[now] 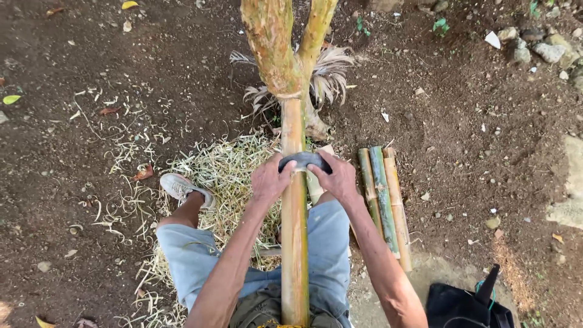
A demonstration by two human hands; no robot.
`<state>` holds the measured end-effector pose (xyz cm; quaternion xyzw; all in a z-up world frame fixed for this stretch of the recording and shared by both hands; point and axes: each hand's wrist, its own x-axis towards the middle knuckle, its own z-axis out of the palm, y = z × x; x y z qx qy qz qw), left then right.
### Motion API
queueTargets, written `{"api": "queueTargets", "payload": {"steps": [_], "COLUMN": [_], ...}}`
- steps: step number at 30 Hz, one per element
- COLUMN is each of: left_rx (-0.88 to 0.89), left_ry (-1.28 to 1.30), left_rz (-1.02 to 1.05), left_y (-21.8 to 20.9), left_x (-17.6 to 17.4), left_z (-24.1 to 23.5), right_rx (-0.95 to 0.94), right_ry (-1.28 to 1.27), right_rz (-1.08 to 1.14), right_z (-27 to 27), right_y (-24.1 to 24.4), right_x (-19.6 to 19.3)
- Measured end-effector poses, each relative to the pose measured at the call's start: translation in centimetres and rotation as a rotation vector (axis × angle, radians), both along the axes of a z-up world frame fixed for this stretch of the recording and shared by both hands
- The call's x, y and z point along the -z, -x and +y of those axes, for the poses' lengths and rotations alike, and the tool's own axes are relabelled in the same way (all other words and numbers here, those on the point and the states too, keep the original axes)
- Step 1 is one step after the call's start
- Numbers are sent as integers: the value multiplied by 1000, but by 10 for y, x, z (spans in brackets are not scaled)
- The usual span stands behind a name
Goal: Stripping the outer layer of a bamboo pole using a curved stripping knife.
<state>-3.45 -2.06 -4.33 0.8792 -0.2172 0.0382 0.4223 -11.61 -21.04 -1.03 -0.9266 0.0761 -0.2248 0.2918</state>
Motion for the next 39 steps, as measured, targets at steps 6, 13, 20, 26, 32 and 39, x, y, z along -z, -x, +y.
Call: {"api": "queueTargets", "payload": {"steps": [6, 13, 20, 26, 32, 39], "left_rx": [16, 46, 55, 28, -2, -25], "left_ry": [-130, -86, -195, -183, -146, -50], "left_rz": [142, -83, -21, 129, 190, -13], "left_y": [-73, -85, -33, -33, -84, -76], "left_x": [28, 21, 13, 5, 7, 5], "left_z": [-18, -14, 3, 0, -14, -6], "right_rx": [124, 213, 223, 164, 145, 169], "right_ry": [109, 4, 34, 35, 129, 111], "right_rz": [48, 21, 85, 126, 18, -15], "right_z": [-19, -11, 2, -5, -16, 0], "right_y": [-53, -60, -9, -21, -68, -55], "right_x": [-2, 22, 43, 18, 8, 4]}}
